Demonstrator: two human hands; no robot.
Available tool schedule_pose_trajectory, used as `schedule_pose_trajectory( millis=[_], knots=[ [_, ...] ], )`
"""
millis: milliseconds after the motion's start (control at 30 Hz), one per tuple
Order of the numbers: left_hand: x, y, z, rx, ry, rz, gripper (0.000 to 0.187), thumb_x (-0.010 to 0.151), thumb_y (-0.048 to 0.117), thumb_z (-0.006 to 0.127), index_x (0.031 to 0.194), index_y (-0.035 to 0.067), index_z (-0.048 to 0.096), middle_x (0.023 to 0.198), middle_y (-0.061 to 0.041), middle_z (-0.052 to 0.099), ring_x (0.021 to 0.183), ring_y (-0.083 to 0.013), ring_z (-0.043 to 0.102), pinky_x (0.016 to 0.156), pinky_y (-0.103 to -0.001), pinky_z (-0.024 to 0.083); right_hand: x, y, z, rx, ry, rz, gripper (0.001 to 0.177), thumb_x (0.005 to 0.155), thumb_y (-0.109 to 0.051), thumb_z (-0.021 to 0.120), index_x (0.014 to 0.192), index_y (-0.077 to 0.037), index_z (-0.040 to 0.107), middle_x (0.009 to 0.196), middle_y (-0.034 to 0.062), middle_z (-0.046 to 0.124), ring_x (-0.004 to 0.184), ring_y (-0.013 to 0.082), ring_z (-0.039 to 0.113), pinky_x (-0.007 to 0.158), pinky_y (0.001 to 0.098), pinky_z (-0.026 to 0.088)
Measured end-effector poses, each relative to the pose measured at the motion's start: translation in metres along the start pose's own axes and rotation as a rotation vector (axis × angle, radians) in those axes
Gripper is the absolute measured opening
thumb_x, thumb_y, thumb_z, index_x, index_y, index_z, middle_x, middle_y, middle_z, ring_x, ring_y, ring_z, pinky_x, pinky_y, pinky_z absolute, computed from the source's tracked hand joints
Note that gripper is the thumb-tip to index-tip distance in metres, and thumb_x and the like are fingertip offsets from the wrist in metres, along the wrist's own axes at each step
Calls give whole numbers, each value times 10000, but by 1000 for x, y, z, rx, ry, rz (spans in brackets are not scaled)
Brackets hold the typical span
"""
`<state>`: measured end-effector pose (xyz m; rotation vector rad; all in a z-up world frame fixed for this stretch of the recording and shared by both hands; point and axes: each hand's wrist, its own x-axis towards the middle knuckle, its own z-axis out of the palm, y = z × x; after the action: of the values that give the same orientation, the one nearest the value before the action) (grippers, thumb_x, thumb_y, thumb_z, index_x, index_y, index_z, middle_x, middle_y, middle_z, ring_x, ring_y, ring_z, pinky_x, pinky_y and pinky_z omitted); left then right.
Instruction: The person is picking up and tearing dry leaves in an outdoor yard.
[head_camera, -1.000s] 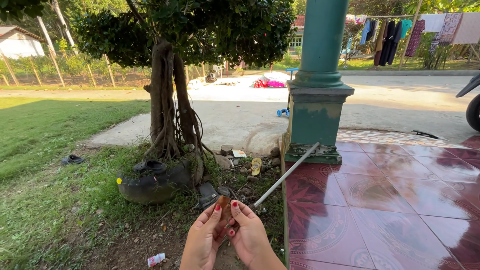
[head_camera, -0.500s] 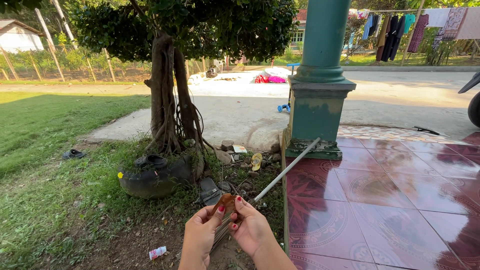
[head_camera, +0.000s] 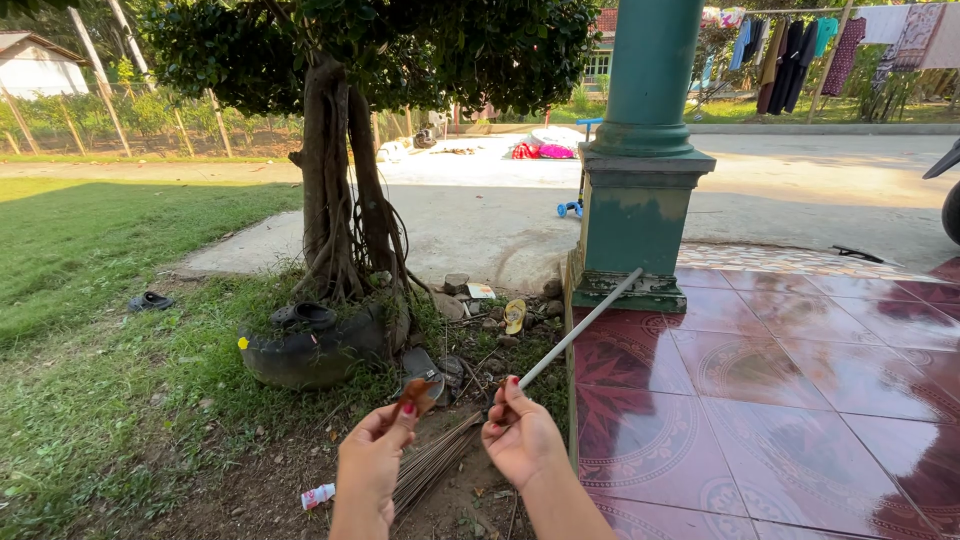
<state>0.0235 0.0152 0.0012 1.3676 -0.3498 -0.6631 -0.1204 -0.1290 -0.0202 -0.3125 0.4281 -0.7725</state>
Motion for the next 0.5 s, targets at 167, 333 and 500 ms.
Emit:
schedule_pose_trajectory(
  millis=[167, 333, 500],
  knots=[
    [1, 6, -23, -137, 33, -27, 253, 893, 301, 769, 1028, 87, 778, 829, 29, 681, 734, -64, 568, 655, -213, 443, -3, -11, -1, 23, 3, -60, 110, 944, -230, 703, 984, -128, 715, 839, -27, 636, 699, 93, 553, 608, 275, 433],
    [4, 1, -20, -159, 50, -53, 274, 872, 318, 779, 1046, 106, 779, 823, 48, 684, 727, -54, 573, 635, -205, 442, -20, 1, 17, -2, -27, -30, 129, 942, -171, 683, 1051, -126, 737, 837, -16, 640, 723, 107, 588, 615, 272, 455],
    [0, 1, -10, -98, 20, -61, 301, 855, 329, 796, 1051, 100, 803, 805, 33, 669, 717, -67, 565, 629, -219, 452, -34, 6, 31, -12, -26, -10, 118, 965, -146, 636, 1054, -85, 685, 848, 29, 646, 764, 153, 632, 635, 287, 490]
  ],
)
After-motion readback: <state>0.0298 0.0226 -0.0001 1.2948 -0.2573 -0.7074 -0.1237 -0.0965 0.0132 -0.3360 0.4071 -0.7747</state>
